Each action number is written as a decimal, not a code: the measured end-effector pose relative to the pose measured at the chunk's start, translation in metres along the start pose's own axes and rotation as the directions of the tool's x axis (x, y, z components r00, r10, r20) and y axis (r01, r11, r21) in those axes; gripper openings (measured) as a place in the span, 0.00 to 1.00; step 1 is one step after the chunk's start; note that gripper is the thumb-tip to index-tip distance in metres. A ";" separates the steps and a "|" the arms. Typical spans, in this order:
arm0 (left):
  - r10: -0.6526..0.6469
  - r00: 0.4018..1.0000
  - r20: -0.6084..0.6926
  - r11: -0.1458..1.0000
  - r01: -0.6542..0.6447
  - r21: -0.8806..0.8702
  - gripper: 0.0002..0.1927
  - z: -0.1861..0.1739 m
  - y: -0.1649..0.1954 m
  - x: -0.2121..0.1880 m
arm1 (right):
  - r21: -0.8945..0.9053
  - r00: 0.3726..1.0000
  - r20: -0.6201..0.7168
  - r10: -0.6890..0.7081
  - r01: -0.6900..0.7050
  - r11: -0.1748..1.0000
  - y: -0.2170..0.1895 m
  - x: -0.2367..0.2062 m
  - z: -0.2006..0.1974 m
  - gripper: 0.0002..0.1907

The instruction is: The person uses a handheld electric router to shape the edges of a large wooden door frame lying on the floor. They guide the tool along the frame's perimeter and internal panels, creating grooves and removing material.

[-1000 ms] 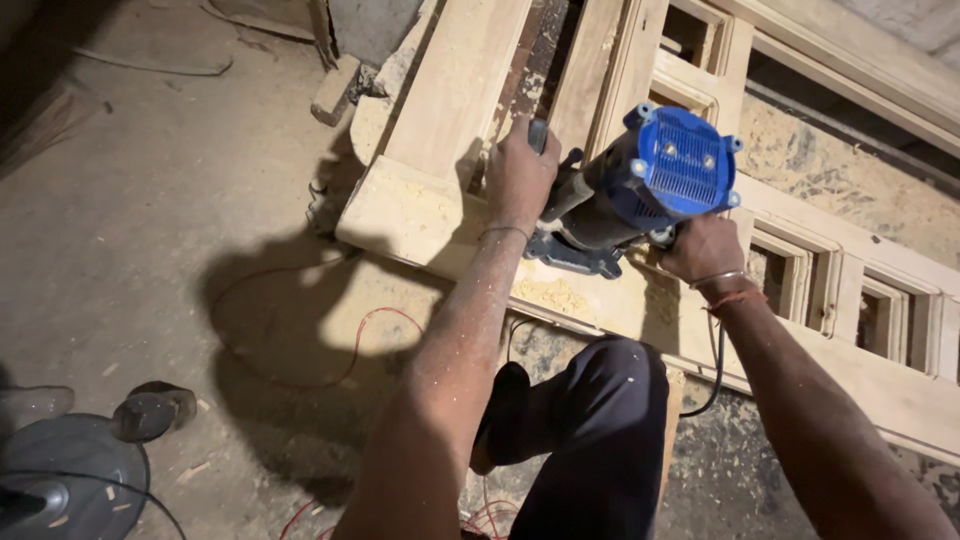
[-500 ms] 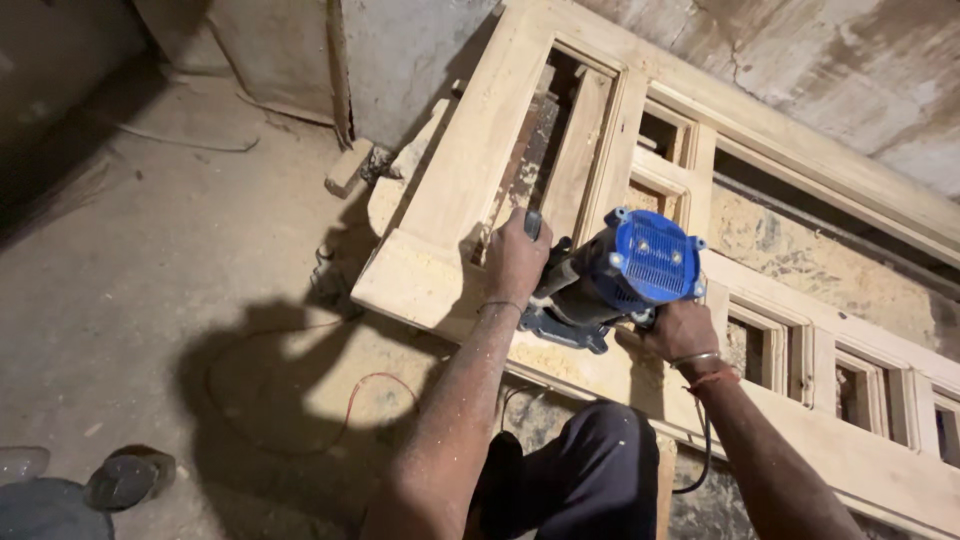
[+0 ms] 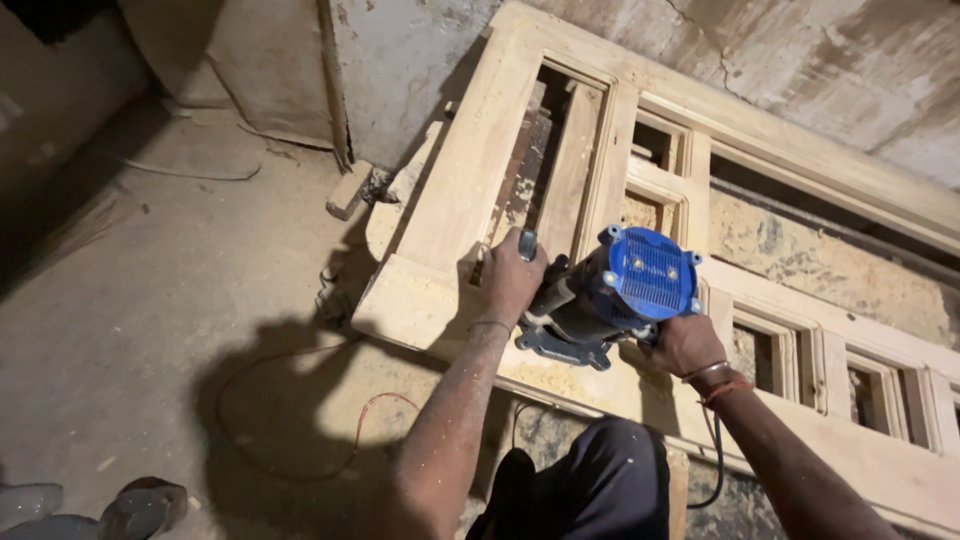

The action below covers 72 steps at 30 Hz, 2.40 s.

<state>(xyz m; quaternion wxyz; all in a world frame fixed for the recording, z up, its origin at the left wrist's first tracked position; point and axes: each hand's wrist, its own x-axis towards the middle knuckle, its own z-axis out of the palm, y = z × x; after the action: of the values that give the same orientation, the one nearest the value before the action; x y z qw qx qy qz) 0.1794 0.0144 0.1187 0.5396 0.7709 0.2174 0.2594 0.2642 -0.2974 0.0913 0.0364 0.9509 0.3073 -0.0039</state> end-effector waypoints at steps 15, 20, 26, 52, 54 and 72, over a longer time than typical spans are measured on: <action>0.004 0.997 0.083 0.998 0.002 -0.070 0.12 0.000 -0.008 0.009 | 0.000 0.982 0.109 0.153 -0.154 0.988 -0.030 -0.007 -0.013 0.29; 0.022 0.996 0.088 1.000 -0.022 0.000 0.09 -0.002 -0.009 0.009 | -0.021 0.987 0.100 0.123 -0.121 0.992 -0.036 -0.008 -0.021 0.29; 0.045 0.995 0.089 0.997 -0.039 -0.059 0.08 -0.002 -0.011 0.004 | 0.012 0.989 0.083 0.123 -0.124 0.992 -0.055 -0.021 -0.043 0.29; 0.113 0.992 0.054 0.993 -0.111 -0.027 0.11 -0.013 -0.010 -0.003 | 0.057 0.999 0.031 0.015 -0.017 0.998 -0.065 -0.030 -0.042 0.23; 0.215 0.976 0.037 0.967 -0.218 0.130 0.09 -0.015 -0.010 -0.002 | 0.066 0.994 0.077 0.080 -0.085 0.994 -0.066 -0.032 -0.040 0.25; 0.183 0.980 0.074 0.950 -0.195 0.244 0.10 -0.022 0.011 -0.001 | 0.066 0.993 0.043 0.113 -0.115 0.991 -0.067 -0.031 -0.042 0.47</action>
<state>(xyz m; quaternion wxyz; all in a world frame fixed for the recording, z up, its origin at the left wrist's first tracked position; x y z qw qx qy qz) 0.1654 0.0259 0.1348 0.4161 0.8562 0.1599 0.2611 0.1991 -0.2579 0.1296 0.0101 0.9674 0.2513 -0.0306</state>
